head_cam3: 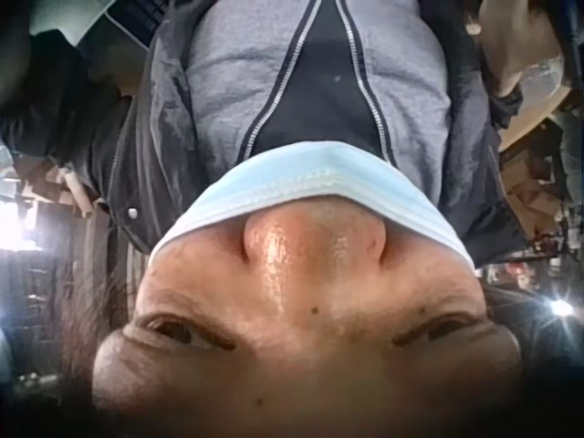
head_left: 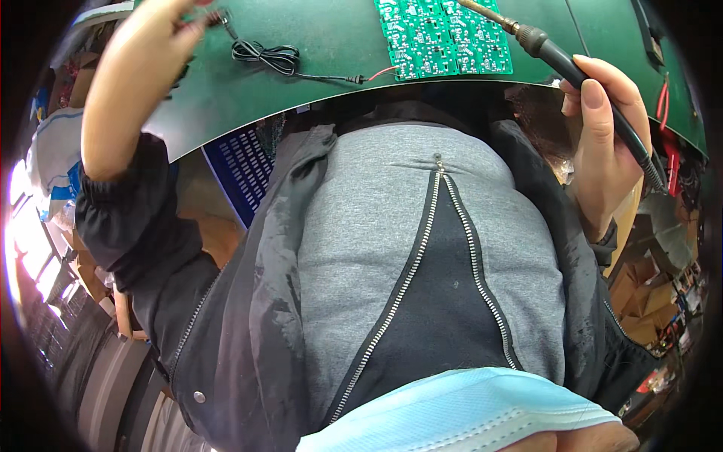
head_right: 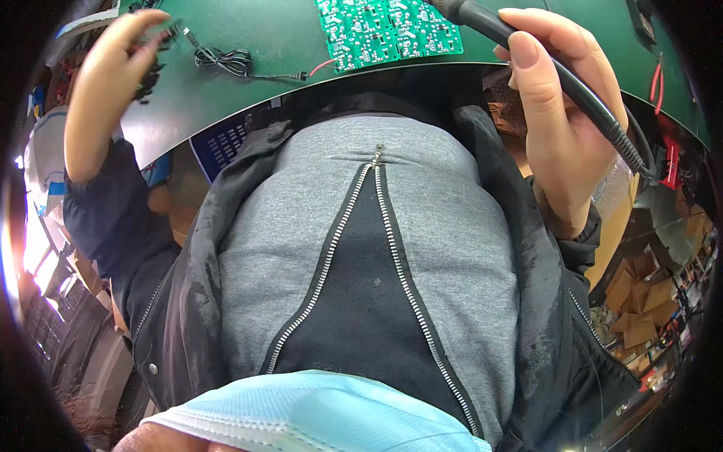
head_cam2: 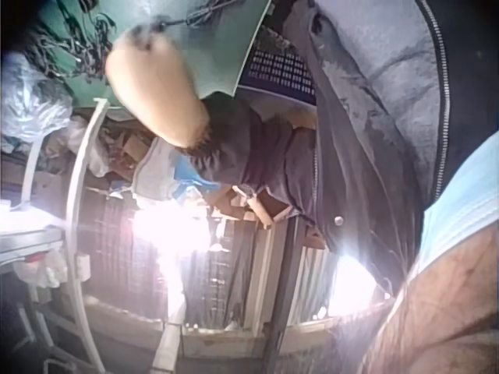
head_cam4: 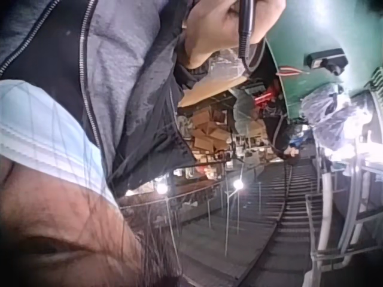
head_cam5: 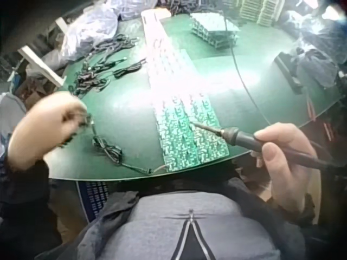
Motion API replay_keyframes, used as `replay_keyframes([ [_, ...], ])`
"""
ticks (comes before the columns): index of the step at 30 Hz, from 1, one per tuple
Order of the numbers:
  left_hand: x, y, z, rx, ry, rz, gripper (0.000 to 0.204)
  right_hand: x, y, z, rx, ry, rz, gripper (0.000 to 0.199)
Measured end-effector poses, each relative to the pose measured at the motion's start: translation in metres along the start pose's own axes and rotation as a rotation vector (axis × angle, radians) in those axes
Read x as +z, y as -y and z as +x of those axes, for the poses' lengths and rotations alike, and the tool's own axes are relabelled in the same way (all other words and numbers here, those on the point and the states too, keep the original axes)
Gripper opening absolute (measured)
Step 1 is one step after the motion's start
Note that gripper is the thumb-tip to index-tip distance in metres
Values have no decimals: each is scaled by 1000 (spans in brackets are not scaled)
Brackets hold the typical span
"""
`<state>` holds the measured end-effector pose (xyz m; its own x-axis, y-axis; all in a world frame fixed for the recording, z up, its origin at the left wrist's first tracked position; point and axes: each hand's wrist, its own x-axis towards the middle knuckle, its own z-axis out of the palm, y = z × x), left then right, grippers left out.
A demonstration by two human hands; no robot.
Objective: Soldering electrical wires onto a green circuit board at a manual assembly station.
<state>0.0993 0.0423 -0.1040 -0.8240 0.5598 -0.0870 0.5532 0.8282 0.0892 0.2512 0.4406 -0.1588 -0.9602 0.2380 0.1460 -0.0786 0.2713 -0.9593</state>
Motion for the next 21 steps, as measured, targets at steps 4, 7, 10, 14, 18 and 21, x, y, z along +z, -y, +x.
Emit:
replay_keyframes([
  [4,8,-41,26,-12,-349,74,15,5,-1,7,-8,14,51,25],
  [7,75,-71,52,-30,-226,-362,14,1,-2,14,-159,125,-44,20],
  [10,82,-76,44,-53,-153,-529,13,2,-9,15,-176,121,0,20],
  [14,77,-64,36,130,-286,-511,10,7,-12,18,-177,102,-6,20],
  [18,73,-75,31,44,-324,-542,10,32,-15,32,-145,91,-12,20],
  [21,93,-91,18,120,-316,-651,12,60,-23,34,-274,238,141,24],
])
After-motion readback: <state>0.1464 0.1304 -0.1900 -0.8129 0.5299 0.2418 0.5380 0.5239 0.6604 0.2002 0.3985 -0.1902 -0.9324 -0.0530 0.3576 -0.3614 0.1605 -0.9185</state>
